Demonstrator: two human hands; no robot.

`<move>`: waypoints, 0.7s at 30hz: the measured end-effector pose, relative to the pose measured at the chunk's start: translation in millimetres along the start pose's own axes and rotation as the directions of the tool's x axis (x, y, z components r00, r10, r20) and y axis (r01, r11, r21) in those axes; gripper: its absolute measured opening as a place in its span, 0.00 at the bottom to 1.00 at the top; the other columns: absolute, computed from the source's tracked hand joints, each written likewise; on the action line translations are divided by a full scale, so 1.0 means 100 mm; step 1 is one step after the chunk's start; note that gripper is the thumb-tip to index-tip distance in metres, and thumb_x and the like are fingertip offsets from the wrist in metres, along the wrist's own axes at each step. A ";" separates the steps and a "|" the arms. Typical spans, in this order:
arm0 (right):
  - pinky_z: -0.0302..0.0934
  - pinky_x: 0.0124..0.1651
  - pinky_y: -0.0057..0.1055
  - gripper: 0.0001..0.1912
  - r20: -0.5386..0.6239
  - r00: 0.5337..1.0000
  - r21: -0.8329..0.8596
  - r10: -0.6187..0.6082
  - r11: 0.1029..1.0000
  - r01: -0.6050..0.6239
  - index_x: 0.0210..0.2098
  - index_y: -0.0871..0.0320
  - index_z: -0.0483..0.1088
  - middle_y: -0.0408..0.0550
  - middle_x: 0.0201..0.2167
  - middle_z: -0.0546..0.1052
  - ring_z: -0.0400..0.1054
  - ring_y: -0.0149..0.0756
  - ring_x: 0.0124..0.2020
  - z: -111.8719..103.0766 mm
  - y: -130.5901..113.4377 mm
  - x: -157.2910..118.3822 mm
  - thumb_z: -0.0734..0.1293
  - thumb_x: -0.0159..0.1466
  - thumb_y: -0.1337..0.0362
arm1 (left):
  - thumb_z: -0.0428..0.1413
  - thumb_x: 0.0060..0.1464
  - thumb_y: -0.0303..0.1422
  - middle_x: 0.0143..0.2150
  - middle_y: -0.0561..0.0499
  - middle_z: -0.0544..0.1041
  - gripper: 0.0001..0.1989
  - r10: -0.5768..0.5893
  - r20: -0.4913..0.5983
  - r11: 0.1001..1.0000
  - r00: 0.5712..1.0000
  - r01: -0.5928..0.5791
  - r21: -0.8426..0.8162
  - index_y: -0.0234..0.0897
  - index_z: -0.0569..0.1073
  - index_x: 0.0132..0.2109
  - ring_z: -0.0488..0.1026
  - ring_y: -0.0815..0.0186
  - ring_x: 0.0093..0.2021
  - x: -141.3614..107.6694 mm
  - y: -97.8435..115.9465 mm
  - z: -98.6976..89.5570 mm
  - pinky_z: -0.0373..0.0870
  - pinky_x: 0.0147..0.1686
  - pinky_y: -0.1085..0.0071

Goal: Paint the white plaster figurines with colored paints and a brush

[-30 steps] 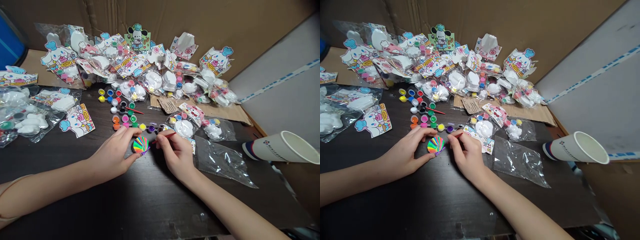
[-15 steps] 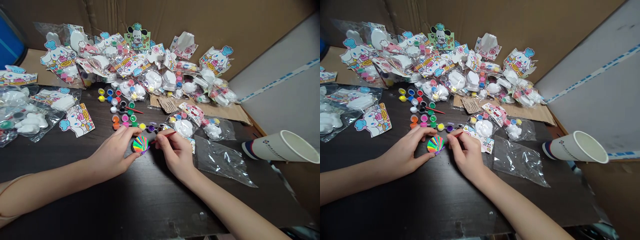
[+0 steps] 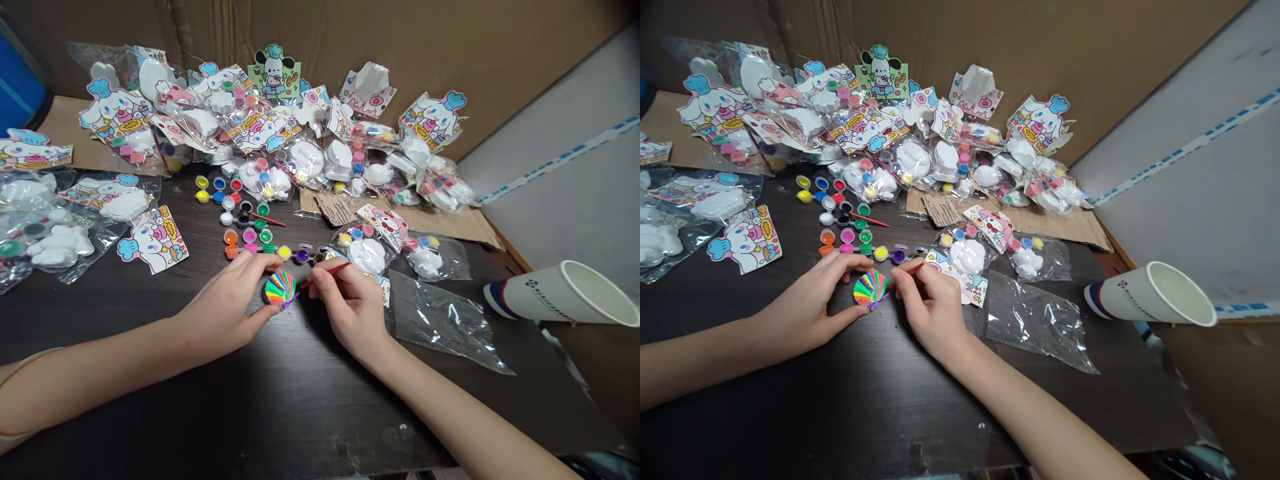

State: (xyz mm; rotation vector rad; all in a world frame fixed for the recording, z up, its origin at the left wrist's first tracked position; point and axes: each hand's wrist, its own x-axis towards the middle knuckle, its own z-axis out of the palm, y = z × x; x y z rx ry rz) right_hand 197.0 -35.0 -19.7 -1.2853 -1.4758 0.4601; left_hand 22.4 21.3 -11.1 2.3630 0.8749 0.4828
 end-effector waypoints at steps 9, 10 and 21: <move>0.59 0.22 0.22 0.10 0.005 1.000 0.008 -0.013 1.000 0.013 0.25 0.58 0.65 0.39 0.17 0.69 0.63 0.26 0.19 -0.01 0.00 0.00 0.61 0.64 0.68 | 0.54 0.53 0.28 0.49 0.44 0.72 0.18 -0.005 0.006 1.000 1.000 0.005 -0.023 0.38 0.63 0.51 0.71 0.56 0.50 0.00 0.00 -0.01 0.70 0.49 0.57; 0.59 0.22 0.22 0.10 -0.001 1.000 0.011 -0.015 1.000 0.015 0.25 0.58 0.65 0.39 0.17 0.69 0.64 0.26 0.19 -0.01 0.01 0.00 0.61 0.64 0.69 | 0.54 0.53 0.28 0.49 0.43 0.72 0.18 -0.004 0.005 1.000 1.000 0.004 -0.023 0.37 0.63 0.51 0.71 0.56 0.50 0.00 0.00 -0.01 0.70 0.49 0.57; 0.58 0.23 0.22 0.11 0.024 1.000 0.027 -0.015 1.000 0.015 0.25 0.58 0.64 0.39 0.18 0.68 0.63 0.25 0.19 -0.02 0.00 0.01 0.61 0.64 0.68 | 0.54 0.53 0.28 0.48 0.43 0.72 0.18 -0.010 0.016 1.000 1.000 0.010 -0.018 0.35 0.63 0.51 0.71 0.56 0.50 -0.01 0.01 -0.01 0.70 0.49 0.59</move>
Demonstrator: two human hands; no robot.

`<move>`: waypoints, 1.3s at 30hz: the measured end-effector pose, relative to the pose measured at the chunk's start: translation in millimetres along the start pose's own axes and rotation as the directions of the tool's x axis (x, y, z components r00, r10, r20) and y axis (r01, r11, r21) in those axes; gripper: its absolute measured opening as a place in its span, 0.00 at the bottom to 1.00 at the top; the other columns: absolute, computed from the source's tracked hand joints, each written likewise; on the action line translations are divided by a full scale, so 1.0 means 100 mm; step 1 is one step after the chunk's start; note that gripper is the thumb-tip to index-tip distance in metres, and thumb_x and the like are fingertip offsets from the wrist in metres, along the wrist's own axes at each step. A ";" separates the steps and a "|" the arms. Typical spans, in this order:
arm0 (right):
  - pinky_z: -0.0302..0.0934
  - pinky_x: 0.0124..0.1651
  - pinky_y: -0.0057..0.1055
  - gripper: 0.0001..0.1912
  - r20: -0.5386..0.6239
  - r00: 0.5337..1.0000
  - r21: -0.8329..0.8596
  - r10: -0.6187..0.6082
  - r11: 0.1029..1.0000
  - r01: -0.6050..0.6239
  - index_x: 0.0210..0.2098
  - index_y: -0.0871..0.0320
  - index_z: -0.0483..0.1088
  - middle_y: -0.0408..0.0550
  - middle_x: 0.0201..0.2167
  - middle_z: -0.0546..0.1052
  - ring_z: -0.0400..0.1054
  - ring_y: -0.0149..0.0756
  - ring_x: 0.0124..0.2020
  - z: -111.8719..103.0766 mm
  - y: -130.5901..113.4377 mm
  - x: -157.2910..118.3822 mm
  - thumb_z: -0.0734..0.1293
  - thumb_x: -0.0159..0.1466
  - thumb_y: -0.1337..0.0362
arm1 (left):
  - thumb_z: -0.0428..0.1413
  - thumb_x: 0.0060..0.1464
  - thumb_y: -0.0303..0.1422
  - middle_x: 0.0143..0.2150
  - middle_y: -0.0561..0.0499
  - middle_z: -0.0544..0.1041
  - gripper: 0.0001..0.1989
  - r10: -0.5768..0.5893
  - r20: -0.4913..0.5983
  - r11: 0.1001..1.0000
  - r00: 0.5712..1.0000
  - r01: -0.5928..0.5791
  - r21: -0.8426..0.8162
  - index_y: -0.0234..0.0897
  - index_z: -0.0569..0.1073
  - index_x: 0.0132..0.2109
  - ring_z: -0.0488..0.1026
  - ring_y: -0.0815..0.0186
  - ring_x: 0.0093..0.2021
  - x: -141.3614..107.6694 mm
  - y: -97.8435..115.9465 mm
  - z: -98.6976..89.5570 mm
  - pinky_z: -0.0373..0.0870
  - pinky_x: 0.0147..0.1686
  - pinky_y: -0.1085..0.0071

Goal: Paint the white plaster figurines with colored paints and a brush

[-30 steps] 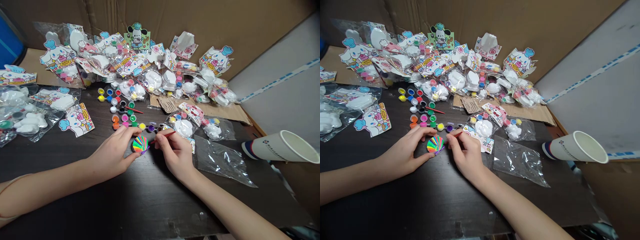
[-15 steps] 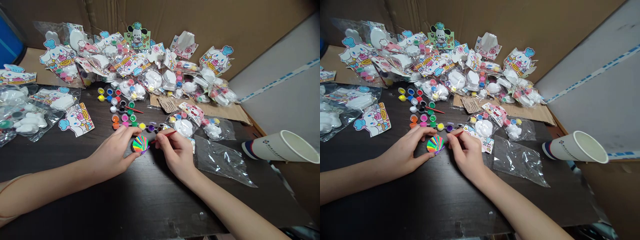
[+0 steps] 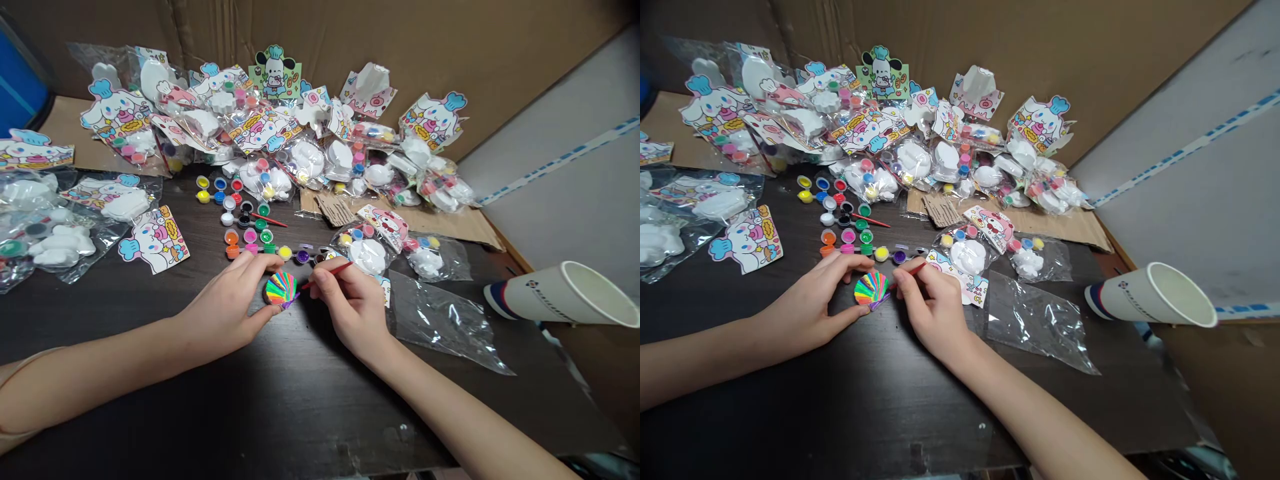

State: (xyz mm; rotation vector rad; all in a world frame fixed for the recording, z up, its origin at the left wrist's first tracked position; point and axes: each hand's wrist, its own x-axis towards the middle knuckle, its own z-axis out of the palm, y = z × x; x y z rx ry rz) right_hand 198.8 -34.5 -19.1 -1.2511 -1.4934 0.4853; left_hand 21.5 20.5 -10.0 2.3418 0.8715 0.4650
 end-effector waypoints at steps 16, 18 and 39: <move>0.57 0.21 0.24 0.12 -0.023 0.999 0.001 0.031 1.000 -0.031 0.25 0.58 0.65 0.40 0.18 0.68 0.63 0.27 0.19 -0.02 0.01 0.01 0.61 0.65 0.63 | 0.54 0.54 0.28 0.48 0.45 0.72 0.18 0.020 -0.003 1.000 1.000 -0.020 -0.012 0.39 0.61 0.51 0.70 0.57 0.51 0.00 -0.01 0.01 0.70 0.49 0.58; 0.55 0.21 0.24 0.12 -0.083 0.995 0.017 0.049 0.999 -0.048 0.26 0.58 0.66 0.40 0.18 0.69 0.61 0.26 0.18 -0.05 0.01 0.01 0.61 0.65 0.62 | 0.54 0.54 0.27 0.48 0.45 0.72 0.19 0.031 -0.017 0.999 0.999 -0.031 -0.008 0.39 0.61 0.52 0.70 0.57 0.51 0.00 -0.02 0.01 0.70 0.49 0.58; 0.52 0.19 0.25 0.16 -0.304 0.952 0.073 -0.028 0.996 0.053 0.25 0.57 0.66 0.41 0.19 0.69 0.58 0.26 0.17 -0.15 0.03 0.08 0.63 0.64 0.55 | 0.49 0.59 0.23 0.50 0.41 0.78 0.20 0.590 -0.032 0.776 0.806 -0.556 0.297 0.39 0.56 0.56 0.75 0.60 0.46 0.13 -0.40 -0.29 0.73 0.43 0.58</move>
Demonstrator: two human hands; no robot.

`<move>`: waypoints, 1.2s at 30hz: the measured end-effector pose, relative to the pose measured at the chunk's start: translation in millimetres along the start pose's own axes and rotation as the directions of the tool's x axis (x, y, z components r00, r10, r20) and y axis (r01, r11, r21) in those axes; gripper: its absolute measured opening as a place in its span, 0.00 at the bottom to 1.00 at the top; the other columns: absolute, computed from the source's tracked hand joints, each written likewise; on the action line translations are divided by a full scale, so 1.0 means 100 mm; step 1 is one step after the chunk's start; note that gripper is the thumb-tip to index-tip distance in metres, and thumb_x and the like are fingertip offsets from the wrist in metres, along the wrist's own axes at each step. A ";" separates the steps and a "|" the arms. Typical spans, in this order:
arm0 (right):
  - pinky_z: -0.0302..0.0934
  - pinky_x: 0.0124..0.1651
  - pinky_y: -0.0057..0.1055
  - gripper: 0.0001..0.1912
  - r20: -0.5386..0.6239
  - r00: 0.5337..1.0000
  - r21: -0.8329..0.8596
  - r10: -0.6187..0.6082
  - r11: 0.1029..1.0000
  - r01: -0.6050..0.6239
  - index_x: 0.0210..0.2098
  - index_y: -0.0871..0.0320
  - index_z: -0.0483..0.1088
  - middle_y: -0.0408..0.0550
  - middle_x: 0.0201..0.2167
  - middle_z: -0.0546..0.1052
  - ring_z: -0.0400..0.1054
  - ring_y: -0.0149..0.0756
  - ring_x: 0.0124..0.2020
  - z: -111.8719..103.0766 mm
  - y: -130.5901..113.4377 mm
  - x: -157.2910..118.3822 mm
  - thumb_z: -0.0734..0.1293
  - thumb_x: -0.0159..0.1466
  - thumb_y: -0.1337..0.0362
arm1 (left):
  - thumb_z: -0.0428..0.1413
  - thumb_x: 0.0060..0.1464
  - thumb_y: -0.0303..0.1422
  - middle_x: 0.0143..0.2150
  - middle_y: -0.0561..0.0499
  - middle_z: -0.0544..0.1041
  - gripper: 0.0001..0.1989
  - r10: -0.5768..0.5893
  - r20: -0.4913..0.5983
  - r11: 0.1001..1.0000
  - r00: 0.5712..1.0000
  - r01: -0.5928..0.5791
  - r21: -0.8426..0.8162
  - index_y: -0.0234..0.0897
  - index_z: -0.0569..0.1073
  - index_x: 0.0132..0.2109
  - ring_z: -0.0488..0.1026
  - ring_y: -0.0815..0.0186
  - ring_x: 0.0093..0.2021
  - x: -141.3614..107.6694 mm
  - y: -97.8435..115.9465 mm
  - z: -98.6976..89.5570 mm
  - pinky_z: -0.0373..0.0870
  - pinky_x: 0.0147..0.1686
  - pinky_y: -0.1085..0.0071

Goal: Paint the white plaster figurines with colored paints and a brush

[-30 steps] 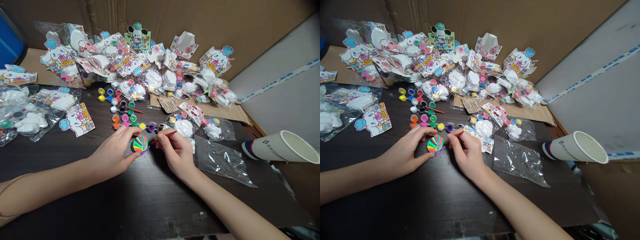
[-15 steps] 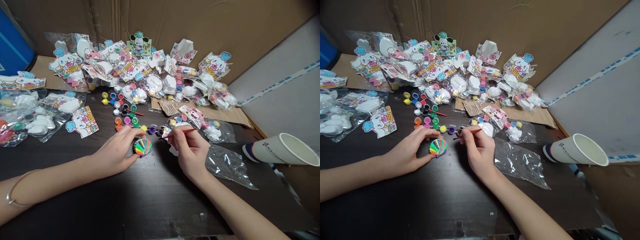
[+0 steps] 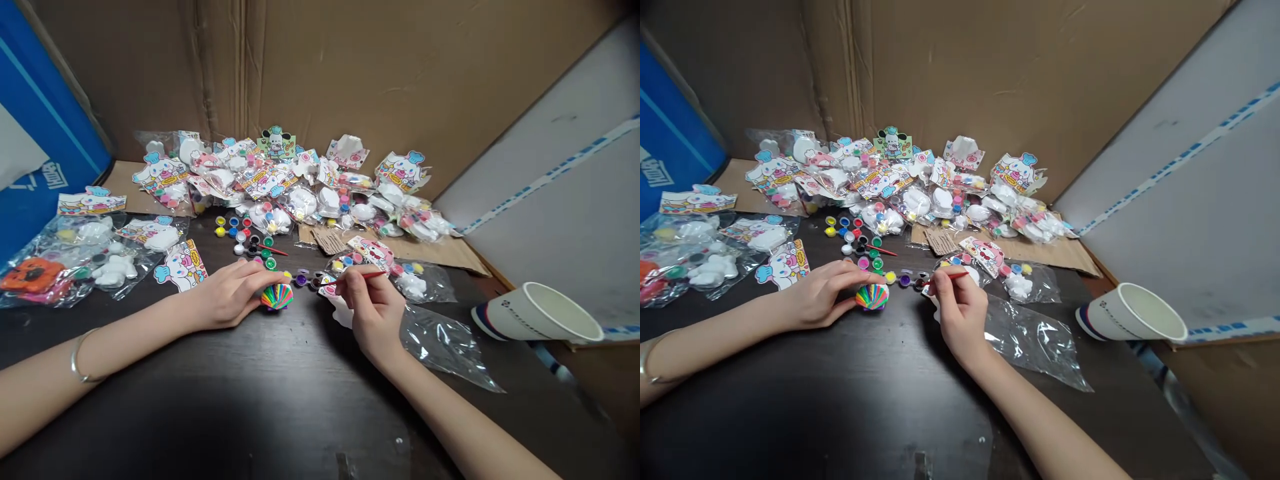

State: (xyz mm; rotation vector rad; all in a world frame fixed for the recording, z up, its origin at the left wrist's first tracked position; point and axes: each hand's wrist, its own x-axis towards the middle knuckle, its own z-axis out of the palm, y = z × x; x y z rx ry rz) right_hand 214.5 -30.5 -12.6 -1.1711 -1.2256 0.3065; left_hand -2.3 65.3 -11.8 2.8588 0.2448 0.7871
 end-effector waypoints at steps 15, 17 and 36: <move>0.54 0.23 0.25 0.14 -0.103 0.994 0.037 -0.024 0.999 0.028 0.28 0.58 0.66 0.41 0.21 0.70 0.62 0.27 0.21 0.06 0.13 0.05 0.62 0.65 0.55 | 0.56 0.52 0.28 0.44 0.39 0.75 0.29 0.100 -0.110 0.995 0.989 -0.098 0.027 0.36 0.53 0.58 0.72 0.57 0.42 0.00 0.05 -0.04 0.76 0.37 0.59; 0.55 0.23 0.25 0.14 -0.095 0.995 0.037 -0.029 0.999 0.033 0.28 0.58 0.67 0.41 0.22 0.70 0.62 0.27 0.21 0.06 0.16 0.03 0.62 0.65 0.56 | 0.57 0.52 0.29 0.43 0.40 0.75 0.30 0.115 -0.134 0.993 0.984 -0.114 0.017 0.36 0.52 0.59 0.71 0.56 0.42 -0.01 0.03 -0.02 0.76 0.37 0.59; 0.62 0.24 0.24 0.07 0.012 0.995 0.037 -0.100 0.994 0.099 0.38 0.54 0.72 0.42 0.27 0.75 0.64 0.25 0.21 0.03 0.03 0.00 0.62 0.66 0.66 | 0.59 0.46 0.26 0.41 0.45 0.73 0.28 -0.072 -0.164 0.989 0.984 0.049 -0.141 0.37 0.58 0.54 0.70 0.60 0.40 0.04 0.25 0.00 0.73 0.40 0.61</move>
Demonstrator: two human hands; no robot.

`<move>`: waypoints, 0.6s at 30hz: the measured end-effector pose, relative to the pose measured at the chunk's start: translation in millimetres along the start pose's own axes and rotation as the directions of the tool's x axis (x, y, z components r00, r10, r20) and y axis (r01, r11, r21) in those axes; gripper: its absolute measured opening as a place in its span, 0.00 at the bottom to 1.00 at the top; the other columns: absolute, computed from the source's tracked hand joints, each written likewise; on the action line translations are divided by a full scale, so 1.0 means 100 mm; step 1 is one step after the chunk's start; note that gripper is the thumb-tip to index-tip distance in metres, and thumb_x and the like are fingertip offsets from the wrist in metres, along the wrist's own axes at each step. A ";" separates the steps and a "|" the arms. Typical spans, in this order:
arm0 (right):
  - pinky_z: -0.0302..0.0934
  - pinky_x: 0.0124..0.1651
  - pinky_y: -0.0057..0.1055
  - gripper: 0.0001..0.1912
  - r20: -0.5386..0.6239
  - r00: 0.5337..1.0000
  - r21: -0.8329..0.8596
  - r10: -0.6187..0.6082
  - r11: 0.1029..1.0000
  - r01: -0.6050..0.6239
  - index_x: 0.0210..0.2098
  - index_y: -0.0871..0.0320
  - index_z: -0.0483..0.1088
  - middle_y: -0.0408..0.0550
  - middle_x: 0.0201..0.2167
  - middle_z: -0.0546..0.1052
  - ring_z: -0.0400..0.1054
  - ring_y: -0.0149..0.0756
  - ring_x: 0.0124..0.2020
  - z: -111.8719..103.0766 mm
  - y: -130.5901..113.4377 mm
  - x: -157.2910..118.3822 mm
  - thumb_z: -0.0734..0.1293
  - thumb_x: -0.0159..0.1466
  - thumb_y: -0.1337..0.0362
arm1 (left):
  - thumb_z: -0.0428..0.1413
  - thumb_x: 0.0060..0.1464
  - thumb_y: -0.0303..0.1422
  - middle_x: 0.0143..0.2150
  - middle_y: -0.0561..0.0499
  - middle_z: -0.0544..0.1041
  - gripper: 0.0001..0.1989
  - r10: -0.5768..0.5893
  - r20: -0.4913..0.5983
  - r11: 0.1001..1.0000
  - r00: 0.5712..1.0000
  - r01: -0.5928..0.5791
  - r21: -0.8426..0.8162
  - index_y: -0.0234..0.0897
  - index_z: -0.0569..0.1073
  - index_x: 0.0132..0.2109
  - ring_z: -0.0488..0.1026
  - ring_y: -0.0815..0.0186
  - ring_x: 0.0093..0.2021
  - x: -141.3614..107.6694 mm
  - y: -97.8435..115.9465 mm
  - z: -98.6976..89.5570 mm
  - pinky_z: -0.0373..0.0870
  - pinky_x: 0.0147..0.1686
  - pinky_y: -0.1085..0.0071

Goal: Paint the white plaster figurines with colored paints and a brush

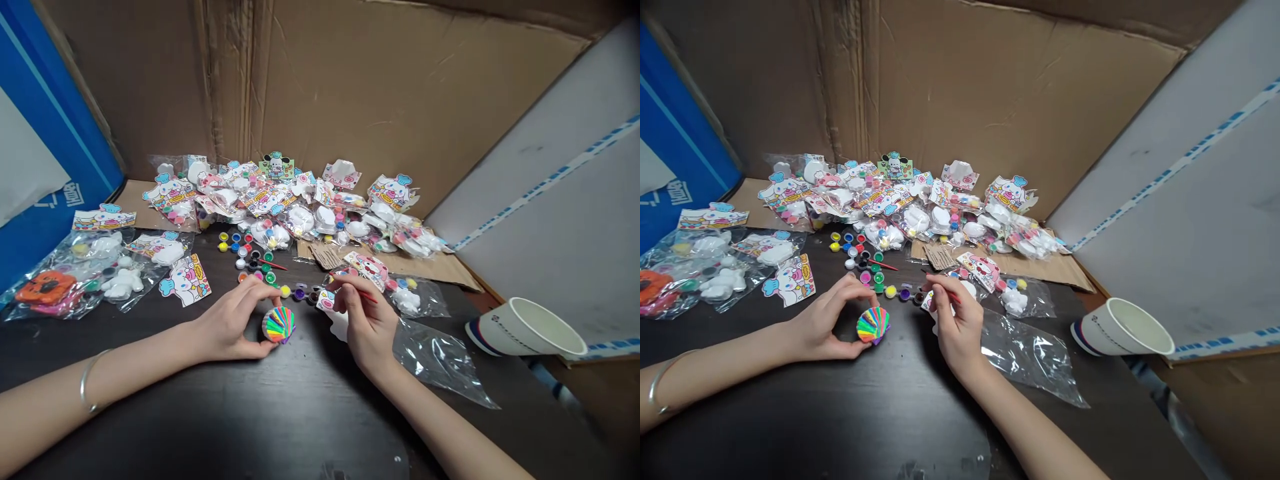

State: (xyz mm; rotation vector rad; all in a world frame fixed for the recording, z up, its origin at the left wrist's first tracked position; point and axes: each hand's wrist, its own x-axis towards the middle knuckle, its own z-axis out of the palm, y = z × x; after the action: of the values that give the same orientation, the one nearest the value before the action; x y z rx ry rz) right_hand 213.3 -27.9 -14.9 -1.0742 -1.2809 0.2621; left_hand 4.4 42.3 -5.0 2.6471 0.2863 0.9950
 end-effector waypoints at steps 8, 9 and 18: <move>0.65 0.55 0.42 0.33 0.363 0.932 -0.018 -0.009 1.000 0.016 0.61 0.44 0.54 0.52 0.56 0.67 0.69 0.41 0.52 0.18 -0.17 -0.17 0.69 0.60 0.66 | 0.55 0.46 0.25 0.44 0.43 0.71 0.29 -0.108 -0.004 0.988 0.994 0.108 0.113 0.35 0.55 0.56 0.68 0.56 0.44 -0.12 0.03 0.13 0.72 0.45 0.54; 0.64 0.57 0.44 0.38 0.391 0.920 -0.036 0.000 0.999 0.016 0.63 0.43 0.51 0.53 0.59 0.65 0.67 0.43 0.55 0.19 -0.18 -0.20 0.71 0.58 0.65 | 0.55 0.46 0.25 0.44 0.43 0.71 0.30 -0.132 -0.016 0.985 0.991 0.133 0.109 0.35 0.55 0.57 0.68 0.56 0.44 -0.13 0.03 0.15 0.72 0.45 0.54; 0.60 0.60 0.49 0.45 0.472 0.876 -0.170 0.101 0.985 -0.022 0.66 0.50 0.42 0.57 0.63 0.59 0.60 0.48 0.60 0.27 -0.20 -0.32 0.69 0.56 0.69 | 0.54 0.50 0.27 0.43 0.41 0.73 0.29 -0.030 -0.101 0.971 0.994 0.053 0.232 0.33 0.54 0.58 0.70 0.55 0.42 -0.14 0.13 0.16 0.74 0.41 0.57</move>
State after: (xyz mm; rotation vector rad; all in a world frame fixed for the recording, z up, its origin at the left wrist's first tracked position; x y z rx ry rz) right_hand 171.7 -47.0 -22.6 -1.2347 -1.7368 0.5061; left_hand 6.0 22.9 -20.5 2.7908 0.5086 1.1423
